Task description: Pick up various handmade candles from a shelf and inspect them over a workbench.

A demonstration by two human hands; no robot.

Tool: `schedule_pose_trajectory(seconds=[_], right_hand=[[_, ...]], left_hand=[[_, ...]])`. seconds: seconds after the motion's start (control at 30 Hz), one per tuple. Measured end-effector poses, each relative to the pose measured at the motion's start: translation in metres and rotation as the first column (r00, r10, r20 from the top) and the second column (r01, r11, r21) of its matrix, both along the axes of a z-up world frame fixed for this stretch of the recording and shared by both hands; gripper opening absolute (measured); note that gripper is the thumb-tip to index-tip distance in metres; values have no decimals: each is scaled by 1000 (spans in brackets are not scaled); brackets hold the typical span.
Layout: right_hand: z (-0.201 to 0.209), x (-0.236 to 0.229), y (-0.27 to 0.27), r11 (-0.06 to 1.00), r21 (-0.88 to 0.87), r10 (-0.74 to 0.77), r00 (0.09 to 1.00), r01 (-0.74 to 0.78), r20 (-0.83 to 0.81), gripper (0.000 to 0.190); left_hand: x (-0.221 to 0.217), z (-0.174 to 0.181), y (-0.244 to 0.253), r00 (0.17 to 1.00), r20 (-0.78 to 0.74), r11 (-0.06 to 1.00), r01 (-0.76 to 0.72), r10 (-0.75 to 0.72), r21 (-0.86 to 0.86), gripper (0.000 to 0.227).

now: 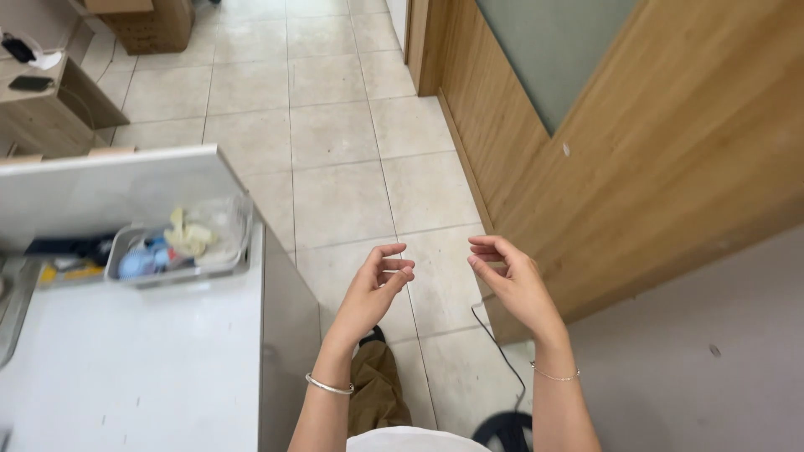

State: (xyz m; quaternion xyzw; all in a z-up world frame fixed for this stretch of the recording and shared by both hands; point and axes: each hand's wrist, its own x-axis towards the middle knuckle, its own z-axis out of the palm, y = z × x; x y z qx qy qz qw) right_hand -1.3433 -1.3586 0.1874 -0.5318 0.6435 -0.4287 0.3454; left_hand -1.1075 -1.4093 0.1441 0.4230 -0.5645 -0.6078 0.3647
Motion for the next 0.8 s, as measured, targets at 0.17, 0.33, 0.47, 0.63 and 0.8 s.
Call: schedule_pose_trajectory(seconds=[0.17,0.33,0.47,0.63,0.8], right_hand=[[4,-12,-144,996,-82,-18,1000,17,-18,33],[13,-14,-275,991,-133,-31,999,30,-5,32],[2,-19,-363,995,-83,-54,997,58,49,32],[0,-34,-489,998,-45,-46,998,48,43,31],[4,-62,-642,999,-5,-38,998,38,48,32]], left_hand=[[-9,34,-146,999,41,997,23,-20,-73,40],[-12,50,-287,997,60,993,51,-45,-110,39],[-18,34,-381,998,25,994,55,-53,-94,36],[-37,25,-504,997,-13,995,75,-76,-69,36],[-66,18,-651,998,-26,994,58,-61,-96,36]])
